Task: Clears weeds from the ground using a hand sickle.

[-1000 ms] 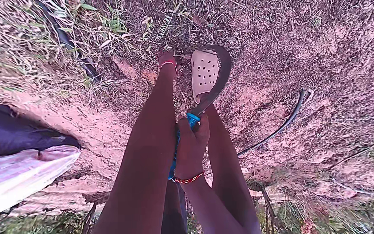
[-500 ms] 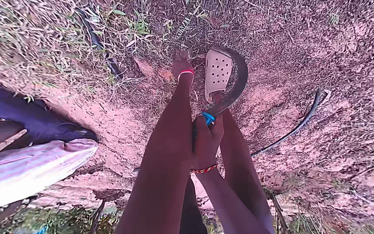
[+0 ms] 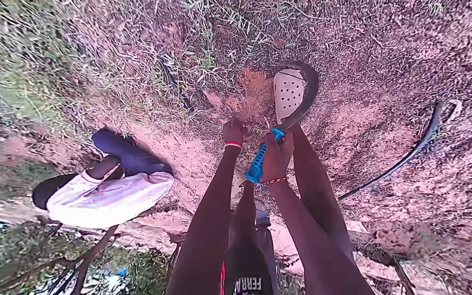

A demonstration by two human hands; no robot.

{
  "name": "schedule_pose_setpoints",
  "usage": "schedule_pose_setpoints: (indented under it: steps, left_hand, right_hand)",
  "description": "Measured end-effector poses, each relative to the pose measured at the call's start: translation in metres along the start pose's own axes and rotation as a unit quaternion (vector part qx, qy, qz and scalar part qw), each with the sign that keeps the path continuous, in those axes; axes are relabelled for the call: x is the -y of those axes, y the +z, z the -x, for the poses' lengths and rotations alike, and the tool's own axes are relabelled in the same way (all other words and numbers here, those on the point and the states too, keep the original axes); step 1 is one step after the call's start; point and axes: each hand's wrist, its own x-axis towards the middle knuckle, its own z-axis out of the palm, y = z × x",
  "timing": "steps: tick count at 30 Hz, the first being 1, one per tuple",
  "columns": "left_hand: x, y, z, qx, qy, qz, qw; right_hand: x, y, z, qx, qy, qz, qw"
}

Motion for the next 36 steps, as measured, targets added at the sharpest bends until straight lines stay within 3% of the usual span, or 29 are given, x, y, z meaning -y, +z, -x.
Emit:
schedule_pose_setpoints:
  steps: [4,7,9,13,16,19,22,25,29,32,34,36]
  left_hand:
    - [0.05,-0.045,0.01,-0.012,-0.014,-0.04,0.999]
    - [0.087,-0.056,0.009,-0.042,-0.036,-0.034,0.998]
    - [0.104,-0.059,0.013,-0.028,-0.066,-0.091,0.993]
    - [0.147,-0.056,0.019,0.053,-0.153,-0.257,0.953]
    - [0.188,-0.053,0.012,0.057,-0.186,-0.37,0.908]
    - [0.171,-0.059,-0.012,0.04,-0.151,-0.384,0.91]
    - [0.118,-0.065,-0.065,0.034,0.034,-0.361,0.931]
    - [0.047,-0.057,-0.128,0.03,0.207,-0.37,0.905]
    - [0.003,-0.043,-0.178,0.043,0.174,-0.422,0.889]
    - [0.007,-0.033,-0.179,0.161,0.145,-0.447,0.868]
    - [0.009,-0.036,-0.171,0.214,0.183,-0.433,0.856]
    - [0.011,-0.044,-0.157,0.175,0.273,-0.396,0.859]
  right_hand:
    - [-0.002,0.003,0.001,-0.013,0.016,-0.012,1.0]
    - [-0.004,0.009,0.007,0.002,0.033,-0.008,0.999]
    - [-0.008,0.011,0.009,0.025,0.019,0.006,0.999]
    - [-0.019,0.015,0.011,0.035,-0.017,0.032,0.999]
    - [-0.018,0.022,0.011,0.019,-0.016,0.02,1.0]
    - [-0.002,0.034,0.015,-0.002,-0.016,-0.015,1.0]
    - [0.003,0.049,0.02,-0.008,-0.032,-0.047,0.998]
    - [-0.016,0.061,0.02,0.003,-0.072,-0.059,0.996]
    - [-0.045,0.074,0.02,-0.011,-0.039,-0.045,0.998]
    - [-0.06,0.086,0.019,-0.042,-0.012,-0.061,0.997]
    - [-0.064,0.096,0.019,-0.051,-0.01,-0.08,0.995]
    - [-0.065,0.101,0.02,-0.064,-0.021,-0.075,0.995]
